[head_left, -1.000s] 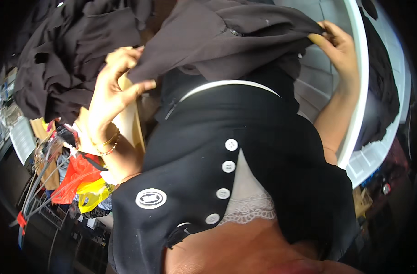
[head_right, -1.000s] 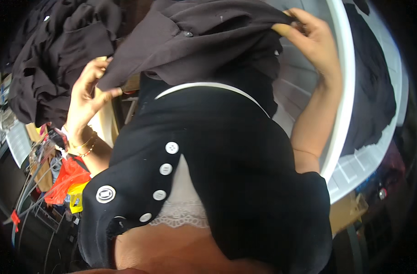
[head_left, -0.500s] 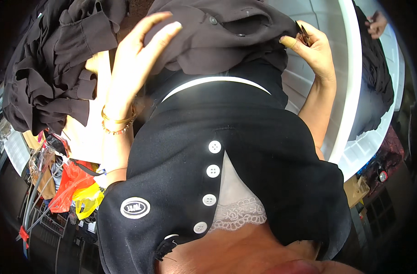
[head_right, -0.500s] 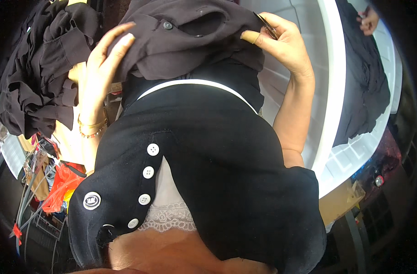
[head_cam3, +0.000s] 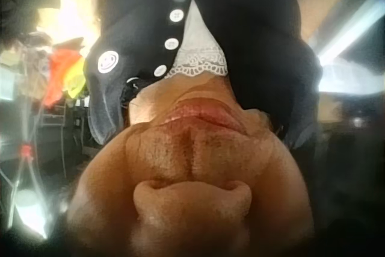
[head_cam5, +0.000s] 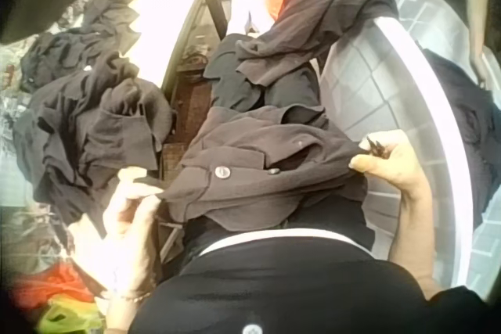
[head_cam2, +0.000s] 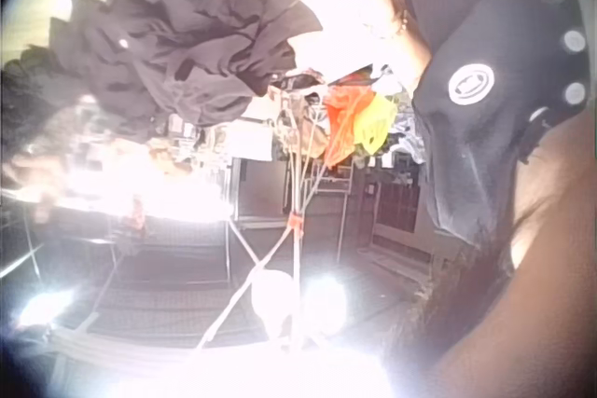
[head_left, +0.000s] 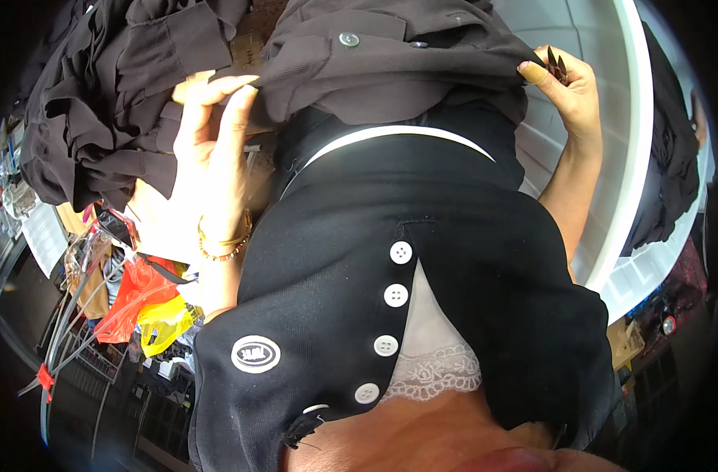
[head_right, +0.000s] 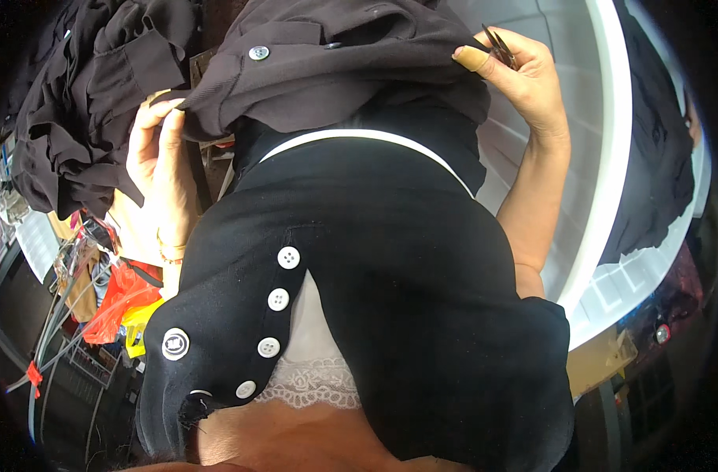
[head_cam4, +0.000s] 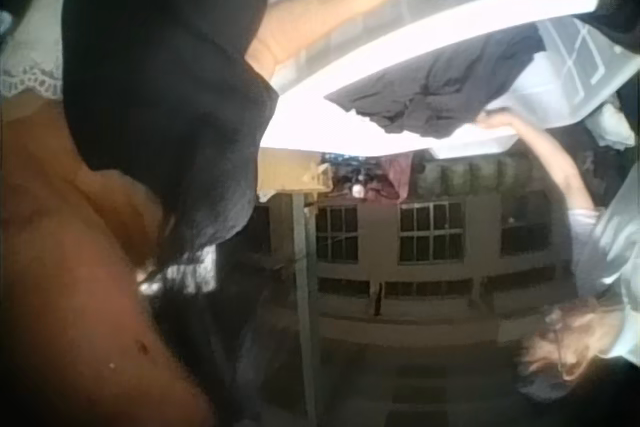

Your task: The person flips through a notebook and writes on paper using a pen. Then, the person trims loose threads from black garments using thread snips.

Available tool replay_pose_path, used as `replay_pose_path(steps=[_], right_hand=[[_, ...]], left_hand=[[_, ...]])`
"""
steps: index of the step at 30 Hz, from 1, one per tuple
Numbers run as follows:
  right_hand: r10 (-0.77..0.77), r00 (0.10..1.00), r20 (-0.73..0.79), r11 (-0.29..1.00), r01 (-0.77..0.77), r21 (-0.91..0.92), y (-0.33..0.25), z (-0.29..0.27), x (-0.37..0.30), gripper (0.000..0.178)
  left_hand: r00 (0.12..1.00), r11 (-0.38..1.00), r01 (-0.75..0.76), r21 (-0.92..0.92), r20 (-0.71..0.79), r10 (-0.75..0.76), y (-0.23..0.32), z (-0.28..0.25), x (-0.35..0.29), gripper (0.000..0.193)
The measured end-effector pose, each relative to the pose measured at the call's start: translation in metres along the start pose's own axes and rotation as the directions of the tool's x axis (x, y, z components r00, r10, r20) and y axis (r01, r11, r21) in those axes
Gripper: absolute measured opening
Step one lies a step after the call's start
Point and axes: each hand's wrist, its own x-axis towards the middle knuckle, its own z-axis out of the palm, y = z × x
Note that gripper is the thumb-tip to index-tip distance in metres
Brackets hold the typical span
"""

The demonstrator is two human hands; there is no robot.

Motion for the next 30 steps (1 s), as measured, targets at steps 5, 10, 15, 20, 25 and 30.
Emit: replay_pose_path(steps=[5,10,15,20,25,30], right_hand=[[-0.003,0.998,0.064,1.0,0.003,0.007,0.003,-0.004,-0.002,0.013],[0.042,0.996,0.081,0.999,-0.044,0.026,-0.002,0.0,0.003,0.015],[0.067,0.997,-0.03,0.973,-0.071,-0.219,-0.017,0.005,0.003,0.027],[0.013,0.989,-0.149,0.998,-0.023,-0.06,-0.013,-0.001,-0.003,0.023],[-0.059,0.986,-0.155,0.994,0.072,0.081,0.01,-0.005,0.018,0.034],[-0.039,0.988,-0.152,0.994,0.055,0.099,0.008,-0.004,0.02,0.034]], left_hand=[[0.989,0.99,-0.046,0.134,0.147,0.026,-0.009,-0.003,-0.007,0.019],[0.964,0.867,-0.164,0.47,0.261,0.041,0.038,0.021,0.012,0.085],[0.822,0.757,-0.388,0.526,0.569,0.026,0.018,0.012,0.04,0.042],[0.896,0.932,-0.342,0.122,0.34,0.285,0.09,-0.044,0.078,0.029],[0.771,0.839,-0.487,-0.244,-0.571,0.282,0.162,-0.192,0.096,0.024],[0.368,0.955,-0.272,0.117,-0.905,0.215,0.195,-0.365,0.152,0.027]])
